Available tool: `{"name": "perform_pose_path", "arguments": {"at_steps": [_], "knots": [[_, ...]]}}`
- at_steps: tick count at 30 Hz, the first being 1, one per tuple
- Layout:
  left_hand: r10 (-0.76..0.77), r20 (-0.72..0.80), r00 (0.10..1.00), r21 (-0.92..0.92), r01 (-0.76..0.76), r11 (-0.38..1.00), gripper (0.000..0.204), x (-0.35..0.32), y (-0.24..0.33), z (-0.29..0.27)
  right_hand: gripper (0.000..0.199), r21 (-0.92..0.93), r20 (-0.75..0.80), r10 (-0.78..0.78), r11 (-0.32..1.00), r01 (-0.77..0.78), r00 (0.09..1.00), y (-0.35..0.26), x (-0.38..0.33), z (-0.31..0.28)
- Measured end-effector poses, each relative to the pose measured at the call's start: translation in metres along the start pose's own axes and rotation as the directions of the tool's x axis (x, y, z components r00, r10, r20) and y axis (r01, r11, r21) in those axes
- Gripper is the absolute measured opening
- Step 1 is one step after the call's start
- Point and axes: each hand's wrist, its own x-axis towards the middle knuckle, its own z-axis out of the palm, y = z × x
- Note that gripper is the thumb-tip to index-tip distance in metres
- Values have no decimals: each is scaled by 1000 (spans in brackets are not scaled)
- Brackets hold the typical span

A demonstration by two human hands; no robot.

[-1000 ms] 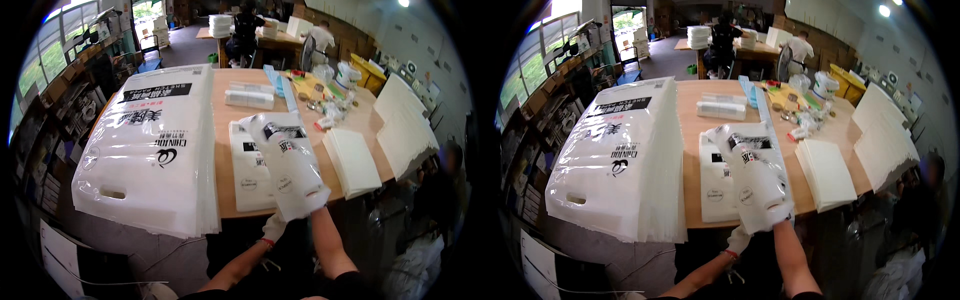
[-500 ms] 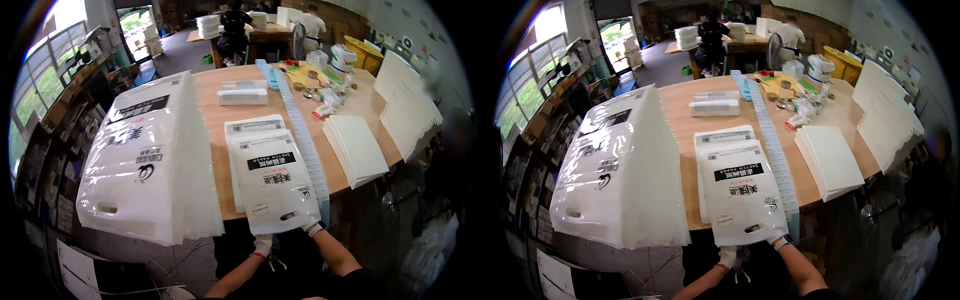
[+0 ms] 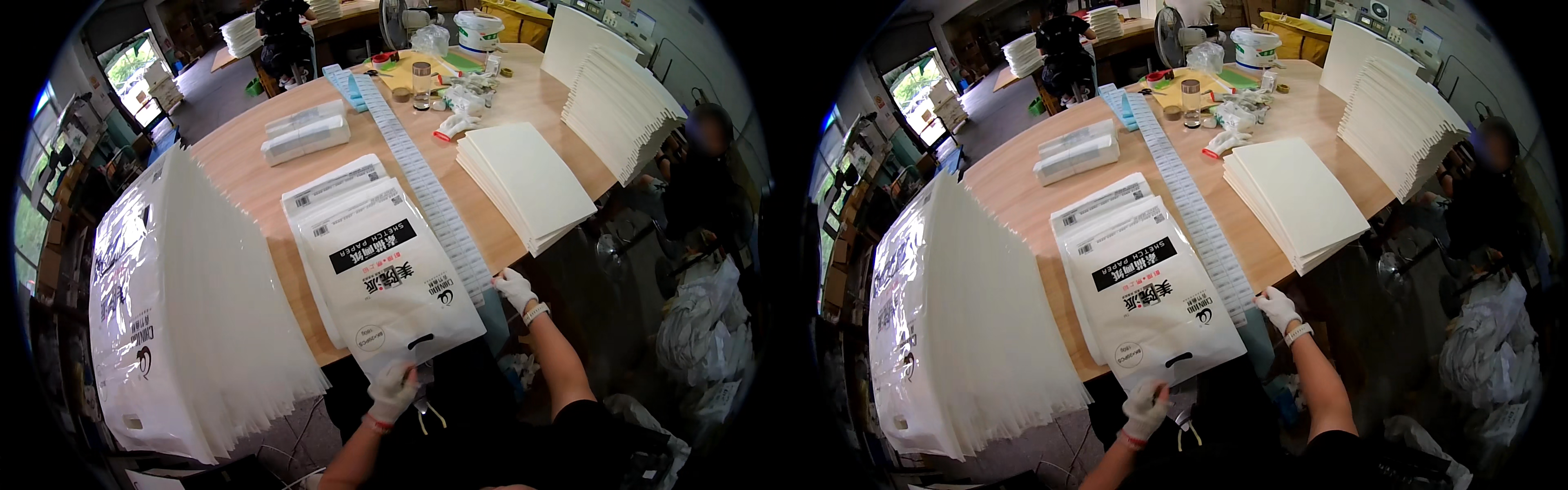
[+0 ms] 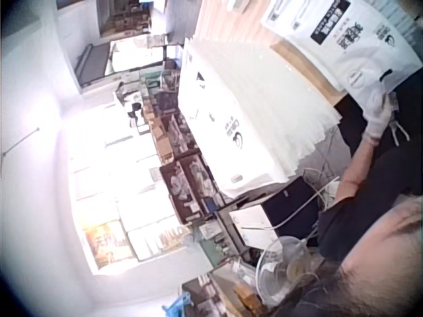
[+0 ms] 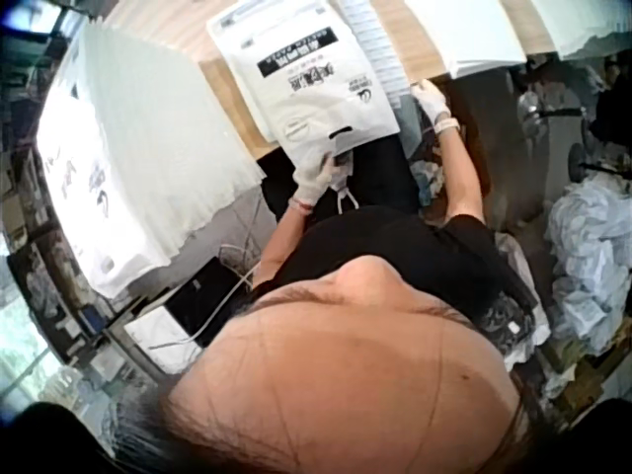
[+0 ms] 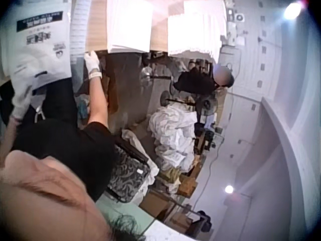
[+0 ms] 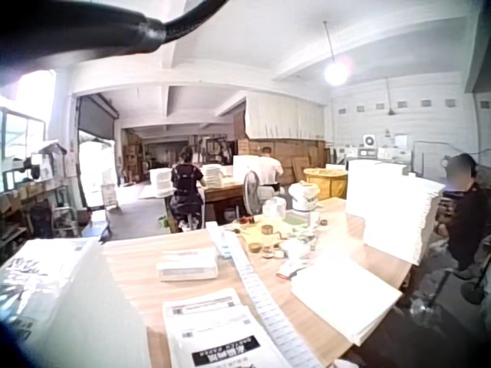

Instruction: The person packs stacks of white paper into white plastic bags labeled 'CHINJOO'. They repeatedly pick up a stack of paper, insert it into a bag, and place the filled bag on a pile on the table. The process is repetitive and performed by hand.

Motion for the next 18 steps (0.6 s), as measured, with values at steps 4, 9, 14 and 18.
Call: {"name": "perform_pose_path", "arguments": {"at_steps": [4,9,14,18], "knots": [[-219,172,961,-311,264,913,21,72,-34,66,20,13,65,-146,989,145,987,-42,6,5],[-330,889,317,-383,911,-154,34,169,-29,114,23,110,131,-267,961,253,955,-78,-20,-32],[-491,797,351,-396,918,12,39,170,-14,123,22,200,20,-389,904,377,921,-71,-21,-48],[-446,736,509,-523,846,103,3,166,-12,125,18,-250,102,-536,802,543,838,-87,-27,-61]]}}
